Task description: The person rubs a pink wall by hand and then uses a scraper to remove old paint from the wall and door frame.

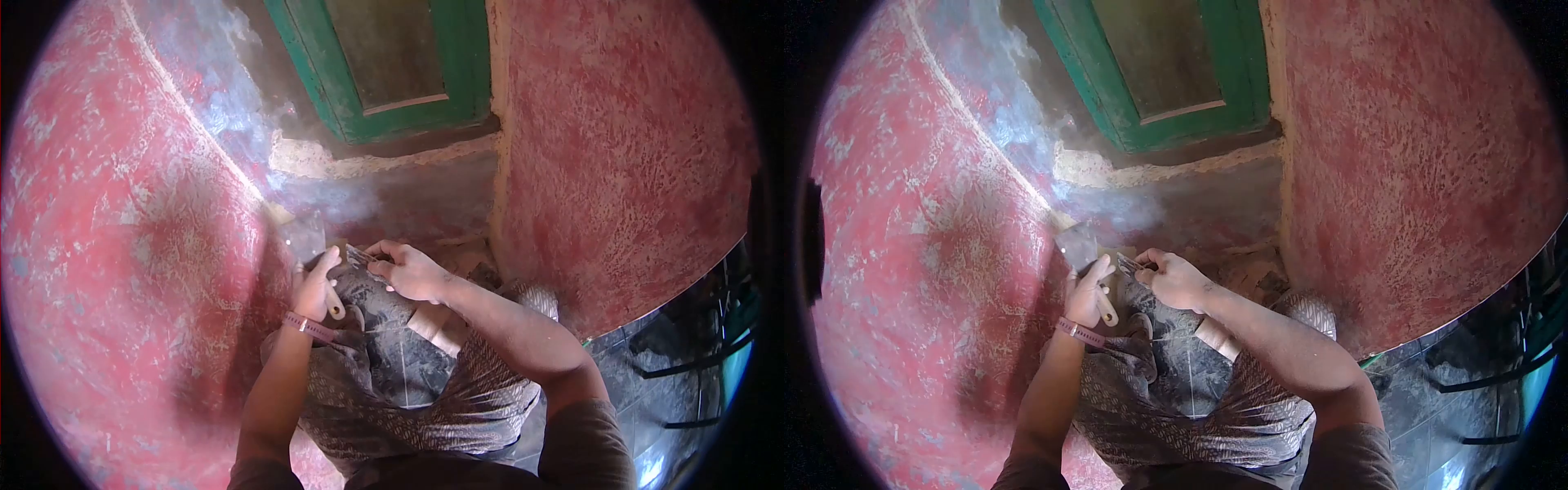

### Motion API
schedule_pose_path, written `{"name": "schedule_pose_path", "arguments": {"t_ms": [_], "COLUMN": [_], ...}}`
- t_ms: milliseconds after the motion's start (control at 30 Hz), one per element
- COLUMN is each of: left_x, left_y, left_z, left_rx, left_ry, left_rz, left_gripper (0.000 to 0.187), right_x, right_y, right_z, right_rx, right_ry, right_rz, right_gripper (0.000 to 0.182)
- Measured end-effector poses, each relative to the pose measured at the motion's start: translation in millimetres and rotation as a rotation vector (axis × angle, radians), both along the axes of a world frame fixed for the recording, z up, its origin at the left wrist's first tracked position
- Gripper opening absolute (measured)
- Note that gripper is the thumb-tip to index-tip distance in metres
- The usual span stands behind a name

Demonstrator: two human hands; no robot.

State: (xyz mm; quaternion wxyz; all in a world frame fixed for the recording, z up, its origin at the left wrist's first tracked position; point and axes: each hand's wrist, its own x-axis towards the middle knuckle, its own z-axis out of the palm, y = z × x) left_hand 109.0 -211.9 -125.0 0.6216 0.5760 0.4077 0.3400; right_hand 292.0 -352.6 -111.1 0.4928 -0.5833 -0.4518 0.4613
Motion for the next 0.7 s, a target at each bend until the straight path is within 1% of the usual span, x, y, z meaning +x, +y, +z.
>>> {"name": "schedule_pose_path", "arguments": {"t_ms": [100, 133, 200, 267, 367, 400, 467, 500, 533, 633, 700], "left_x": [-6, -7, -11, -14, -18, -18, -14, -23, -28, -28, -32], "left_y": [13, 15, 28, 37, 53, 58, 64, 68, 74, 67, 62], "left_z": [6, 9, 10, 13, 25, 29, 37, 37, 30, 17, 16], "left_rx": [0.020, 0.041, 0.048, 0.055, 0.072, 0.041, -0.028, -0.061, -0.100, -0.210, -0.256], "left_ry": [-0.021, -0.025, -0.050, -0.092, -0.146, -0.197, -0.337, -0.409, -0.451, -0.593, -0.631], "left_rz": [0.011, 0.028, 0.024, 0.059, 0.118, 0.160, 0.165, 0.184, 0.106, 0.098, 0.128], "left_gripper": [0.053, 0.047, 0.042, 0.035, 0.040, 0.038, 0.038, 0.038, 0.035, 0.032, 0.030], "right_x": [1, 1, -1, 0, -3, -2, 5, 5, 8, 20, 34], "right_y": [-5, -3, 1, 0, -6, -8, -13, -10, -11, -13, -7], "right_z": [12, 5, -10, -12, -1, 2, 2, 2, 3, 8, 7], "right_rx": [-0.039, 0.024, 0.148, 0.153, 0.088, 0.054, 0.050, 0.051, 0.059, 0.186, 0.207], "right_ry": [-0.091, -0.116, -0.168, -0.262, -0.379, -0.415, -0.554, -0.624, -0.651, -0.700, -0.602], "right_rz": [0.030, 0.015, -0.011, 0.014, 0.078, 0.103, 0.157, 0.199, 0.186, 0.017, -0.127], "right_gripper": [0.035, 0.034, 0.033, 0.035, 0.039, 0.040, 0.041, 0.042, 0.043, 0.040, 0.037]}}
